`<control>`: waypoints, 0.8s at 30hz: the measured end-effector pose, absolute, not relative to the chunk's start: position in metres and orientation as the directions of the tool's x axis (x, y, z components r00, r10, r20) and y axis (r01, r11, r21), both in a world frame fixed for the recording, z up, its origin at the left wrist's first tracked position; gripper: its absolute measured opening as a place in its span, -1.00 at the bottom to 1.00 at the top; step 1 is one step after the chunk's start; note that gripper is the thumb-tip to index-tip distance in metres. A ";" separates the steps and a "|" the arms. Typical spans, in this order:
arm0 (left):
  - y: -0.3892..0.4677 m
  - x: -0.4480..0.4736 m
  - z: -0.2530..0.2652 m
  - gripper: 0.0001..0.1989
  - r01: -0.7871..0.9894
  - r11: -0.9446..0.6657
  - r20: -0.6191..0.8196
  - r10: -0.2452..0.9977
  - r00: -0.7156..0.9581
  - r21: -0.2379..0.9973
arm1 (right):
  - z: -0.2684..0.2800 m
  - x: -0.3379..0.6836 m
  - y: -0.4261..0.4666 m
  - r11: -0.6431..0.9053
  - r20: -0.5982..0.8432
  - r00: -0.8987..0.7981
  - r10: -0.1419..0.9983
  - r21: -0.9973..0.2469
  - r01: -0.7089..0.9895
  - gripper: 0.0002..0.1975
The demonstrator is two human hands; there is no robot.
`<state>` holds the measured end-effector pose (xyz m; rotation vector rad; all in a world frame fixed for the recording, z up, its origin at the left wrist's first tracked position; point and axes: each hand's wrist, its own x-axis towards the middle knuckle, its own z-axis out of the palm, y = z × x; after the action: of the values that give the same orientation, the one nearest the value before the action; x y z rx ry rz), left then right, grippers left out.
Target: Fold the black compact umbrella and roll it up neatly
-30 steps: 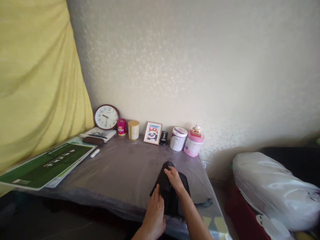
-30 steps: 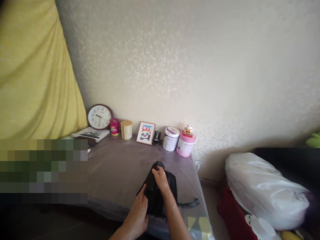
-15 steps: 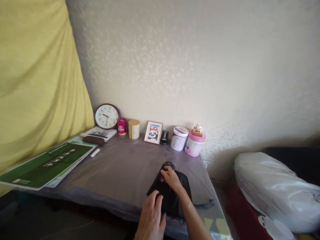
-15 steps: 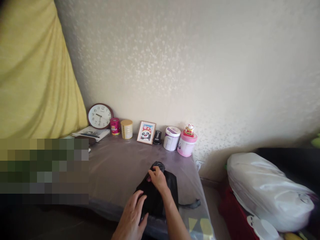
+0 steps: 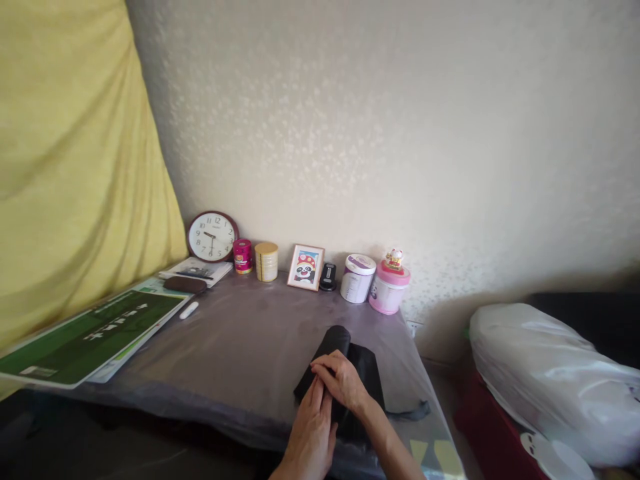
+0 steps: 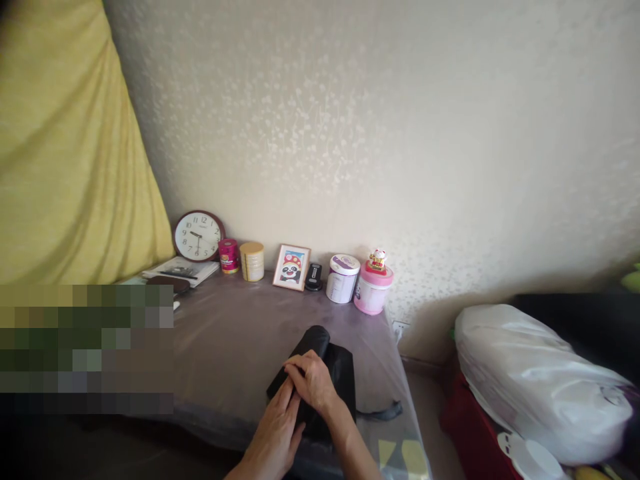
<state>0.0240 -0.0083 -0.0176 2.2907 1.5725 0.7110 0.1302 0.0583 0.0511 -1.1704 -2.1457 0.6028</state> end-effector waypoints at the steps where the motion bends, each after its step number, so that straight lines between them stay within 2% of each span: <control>1: -0.008 0.025 -0.019 -0.36 0.794 -0.372 0.232 0.927 0.295 0.481 | 0.049 0.133 0.055 0.549 0.338 -0.441 0.832 -0.618 0.562 -0.73; 6: -0.009 0.026 -0.021 -0.29 0.798 -0.365 0.230 0.930 0.287 0.480 | 0.029 0.143 0.066 0.616 0.402 -0.467 0.787 -0.536 0.577 -0.70; 16: -0.006 0.026 -0.018 -0.31 0.819 -0.302 0.138 0.953 0.269 0.488 | 0.015 0.147 0.136 0.463 0.379 -0.303 0.875 -0.469 0.752 -0.69; 21: -0.006 0.027 -0.021 -0.34 0.821 -0.304 0.166 0.953 0.255 0.484 | 0.014 0.173 0.146 0.207 0.364 -0.022 0.931 -0.478 0.854 -0.67; 24: -0.007 0.023 -0.018 -0.36 0.799 -0.353 0.211 0.935 0.285 0.486 | 0.013 0.207 0.128 0.017 0.344 0.182 0.921 -0.503 0.864 -0.64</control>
<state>0.0232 -0.0068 -0.0184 2.2720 1.5846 0.6767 0.2074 0.1281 0.0133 -1.8402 -1.6773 0.1178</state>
